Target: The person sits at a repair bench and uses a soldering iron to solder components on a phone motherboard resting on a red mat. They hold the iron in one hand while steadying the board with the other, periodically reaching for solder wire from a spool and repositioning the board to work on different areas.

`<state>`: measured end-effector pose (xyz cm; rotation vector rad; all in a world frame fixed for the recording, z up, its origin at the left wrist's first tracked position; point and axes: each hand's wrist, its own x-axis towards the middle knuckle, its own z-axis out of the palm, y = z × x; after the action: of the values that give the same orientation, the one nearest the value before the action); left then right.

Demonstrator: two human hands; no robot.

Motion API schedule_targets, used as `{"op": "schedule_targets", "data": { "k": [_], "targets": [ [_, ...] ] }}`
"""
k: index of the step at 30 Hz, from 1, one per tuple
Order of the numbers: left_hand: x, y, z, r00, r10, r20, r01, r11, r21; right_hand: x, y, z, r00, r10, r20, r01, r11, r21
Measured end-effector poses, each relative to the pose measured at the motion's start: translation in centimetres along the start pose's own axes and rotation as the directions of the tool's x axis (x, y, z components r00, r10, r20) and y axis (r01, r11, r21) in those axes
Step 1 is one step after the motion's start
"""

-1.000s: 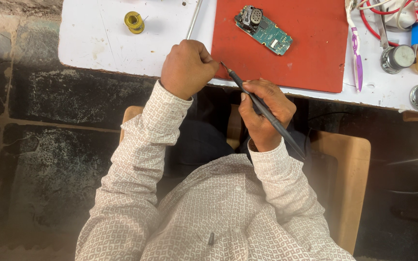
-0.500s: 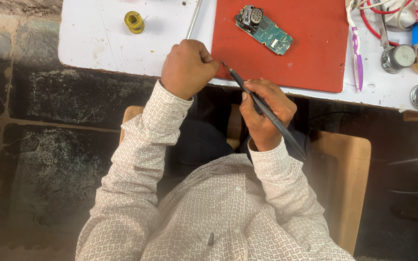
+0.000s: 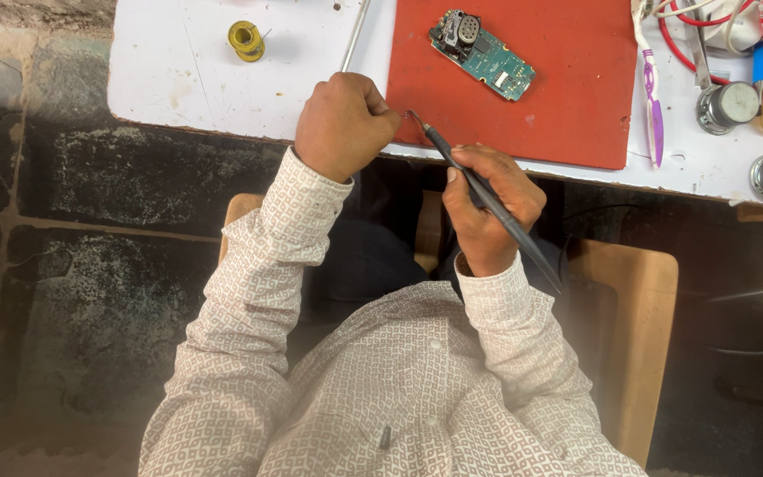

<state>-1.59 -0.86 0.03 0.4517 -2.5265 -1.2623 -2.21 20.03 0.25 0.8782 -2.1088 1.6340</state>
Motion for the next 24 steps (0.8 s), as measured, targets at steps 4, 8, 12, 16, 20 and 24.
{"op": "schedule_targets", "data": {
  "k": [4, 8, 12, 16, 20, 24],
  "targets": [
    [0.01, -0.02, 0.04, 1.0, 0.003, -0.005, -0.003, 1.0, 0.005, -0.12, 0.13, -0.14, 0.999, 0.04, 0.001, -0.04, 0.999, 0.017],
    [0.03, -0.08, 0.1, 1.0, 0.002, -0.012, -0.002, 1.0, 0.005, -0.24, 0.11, -0.07, 1.0, -0.02, 0.016, 0.02, 0.999, 0.039],
    [0.02, -0.11, 0.13, 1.0, 0.015, -0.016, -0.015, 1.0, 0.003, -0.15, 0.03, -0.06, 0.999, -0.049, 0.023, 0.049, 0.998, 0.027],
    [-0.01, -0.06, 0.09, 1.0, 0.002, -0.008, -0.002, 1.0, 0.004, -0.04, -0.07, -0.01, 0.999, -0.046, 0.02, 0.045, 0.999, 0.015],
    [0.0, 0.02, 0.06, 1.0, -0.003, -0.006, 0.003, 1.0, 0.006, -0.05, -0.16, 0.02, 0.998, -0.055, 0.015, 0.054, 0.998, 0.009],
    [-0.03, 0.02, 0.08, 1.0, -0.005, -0.008, 0.005, 1.0, 0.003, -0.12, -0.19, 0.02, 0.999, 0.041, -0.003, -0.041, 0.999, 0.035]
  ]
}}
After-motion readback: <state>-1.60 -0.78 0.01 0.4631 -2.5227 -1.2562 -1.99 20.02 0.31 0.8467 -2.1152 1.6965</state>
